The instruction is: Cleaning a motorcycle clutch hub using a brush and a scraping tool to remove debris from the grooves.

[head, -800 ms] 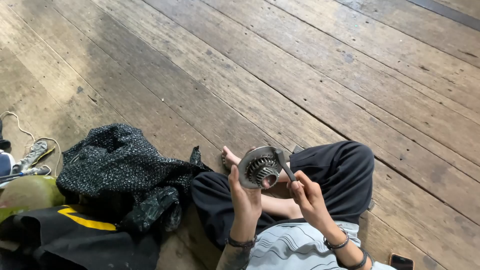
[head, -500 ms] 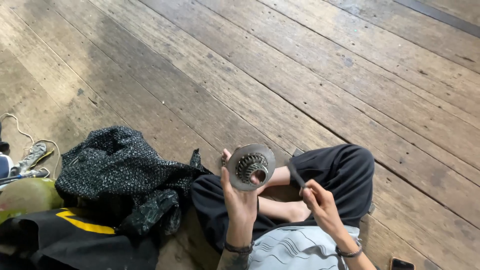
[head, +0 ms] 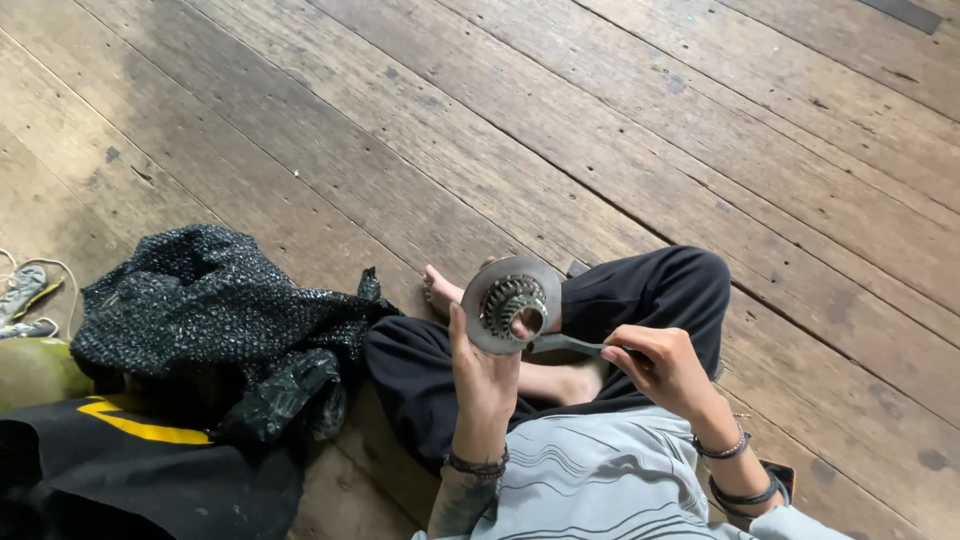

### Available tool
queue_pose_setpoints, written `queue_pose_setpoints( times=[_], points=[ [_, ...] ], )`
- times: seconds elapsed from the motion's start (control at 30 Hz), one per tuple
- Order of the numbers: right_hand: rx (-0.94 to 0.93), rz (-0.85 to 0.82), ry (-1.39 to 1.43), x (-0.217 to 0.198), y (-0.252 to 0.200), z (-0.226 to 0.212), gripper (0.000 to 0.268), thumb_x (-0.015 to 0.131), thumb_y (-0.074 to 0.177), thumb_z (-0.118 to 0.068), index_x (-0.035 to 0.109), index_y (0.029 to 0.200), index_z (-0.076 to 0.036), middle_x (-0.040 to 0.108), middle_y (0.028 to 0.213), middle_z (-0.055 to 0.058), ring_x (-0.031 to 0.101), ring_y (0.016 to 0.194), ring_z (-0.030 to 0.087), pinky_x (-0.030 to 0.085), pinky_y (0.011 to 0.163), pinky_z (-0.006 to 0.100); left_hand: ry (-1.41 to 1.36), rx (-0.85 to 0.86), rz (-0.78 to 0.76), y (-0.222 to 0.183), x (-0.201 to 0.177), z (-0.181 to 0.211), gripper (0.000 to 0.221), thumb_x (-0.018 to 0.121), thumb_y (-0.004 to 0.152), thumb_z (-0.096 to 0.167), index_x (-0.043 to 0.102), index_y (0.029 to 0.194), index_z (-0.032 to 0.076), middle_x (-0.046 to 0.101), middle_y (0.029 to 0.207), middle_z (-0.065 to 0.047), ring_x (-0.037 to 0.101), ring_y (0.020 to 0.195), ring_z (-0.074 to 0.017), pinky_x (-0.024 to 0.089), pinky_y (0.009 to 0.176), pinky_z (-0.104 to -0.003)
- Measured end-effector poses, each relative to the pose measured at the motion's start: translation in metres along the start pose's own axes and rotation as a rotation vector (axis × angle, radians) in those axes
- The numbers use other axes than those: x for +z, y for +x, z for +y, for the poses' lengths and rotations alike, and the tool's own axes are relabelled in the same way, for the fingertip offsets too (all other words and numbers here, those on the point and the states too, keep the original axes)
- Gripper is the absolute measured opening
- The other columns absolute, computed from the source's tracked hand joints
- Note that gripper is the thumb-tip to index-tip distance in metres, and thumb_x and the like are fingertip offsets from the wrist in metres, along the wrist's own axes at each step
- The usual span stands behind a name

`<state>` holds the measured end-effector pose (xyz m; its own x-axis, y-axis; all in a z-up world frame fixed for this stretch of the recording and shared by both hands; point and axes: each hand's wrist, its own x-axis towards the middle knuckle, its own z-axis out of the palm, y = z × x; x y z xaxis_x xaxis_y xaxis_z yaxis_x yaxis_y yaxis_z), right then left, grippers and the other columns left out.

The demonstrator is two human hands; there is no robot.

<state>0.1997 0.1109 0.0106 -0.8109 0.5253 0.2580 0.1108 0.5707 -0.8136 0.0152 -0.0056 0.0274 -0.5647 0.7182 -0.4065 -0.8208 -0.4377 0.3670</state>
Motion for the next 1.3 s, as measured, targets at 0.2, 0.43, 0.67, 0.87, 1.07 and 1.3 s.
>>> queue_pose_setpoints(
  times=[0.2,0.43,0.67,0.87,1.07,1.3],
  points=[
    [0.003,-0.063,0.097,-0.016,-0.003,-0.018,0.033,0.057,0.1,-0.02,0.065,0.069,-0.012,0.054,0.052,0.004,0.039,0.043,0.017,0.042,0.043,0.029,-0.151,-0.112,0.12,-0.015,0.027,-0.008,0.055,0.057,0.1,0.054,0.066,0.134,0.013,0.069,0.13,-0.014,0.066,0.104,-0.0269,0.057,0.081,-0.034],
    [-0.053,-0.072,0.044,-0.014,-0.004,-0.011,0.025,0.067,0.095,-0.02,0.066,0.073,-0.008,0.053,0.053,0.008,0.041,0.041,0.022,0.042,0.043,0.031,-0.136,-0.273,0.173,-0.015,-0.009,-0.032,0.062,0.053,0.098,0.061,0.064,0.139,0.016,0.063,0.143,-0.014,0.06,0.124,-0.0292,0.049,0.103,-0.048],
    [-0.052,-0.133,0.215,-0.001,0.014,-0.017,0.022,0.065,0.096,-0.019,0.07,0.078,-0.007,0.063,0.063,0.009,0.055,0.05,0.023,0.051,0.053,0.033,-0.34,-0.318,0.062,-0.015,-0.012,-0.031,0.075,0.052,0.096,0.066,0.059,0.145,0.009,0.057,0.148,-0.021,0.055,0.134,-0.0361,0.039,0.116,-0.053],
    [0.016,-0.147,0.133,-0.014,0.016,0.0,0.02,0.069,0.093,-0.021,0.072,0.076,-0.01,0.06,0.055,0.009,0.051,0.044,0.021,0.046,0.047,0.031,-0.31,-0.26,0.187,0.0,-0.032,-0.021,0.063,0.055,0.097,0.062,0.066,0.135,0.013,0.065,0.137,-0.016,0.063,0.12,-0.0319,0.048,0.107,-0.048],
    [0.043,-0.133,0.023,-0.025,0.016,0.008,0.02,0.071,0.091,-0.021,0.072,0.076,-0.008,0.064,0.056,0.012,0.055,0.042,0.028,0.046,0.045,0.034,-0.174,-0.3,0.232,0.008,-0.015,-0.024,0.042,0.062,0.101,0.046,0.076,0.113,0.008,0.077,0.11,-0.016,0.074,0.095,-0.0322,0.061,0.093,-0.044],
    [0.041,-0.18,-0.032,-0.024,0.019,0.01,0.019,0.074,0.089,-0.024,0.073,0.076,-0.011,0.066,0.055,0.009,0.059,0.042,0.026,0.047,0.045,0.031,-0.057,-0.33,0.259,0.006,-0.014,-0.02,0.047,0.061,0.1,0.05,0.075,0.115,0.008,0.076,0.109,-0.017,0.074,0.094,-0.0312,0.061,0.093,-0.045]
  ],
)
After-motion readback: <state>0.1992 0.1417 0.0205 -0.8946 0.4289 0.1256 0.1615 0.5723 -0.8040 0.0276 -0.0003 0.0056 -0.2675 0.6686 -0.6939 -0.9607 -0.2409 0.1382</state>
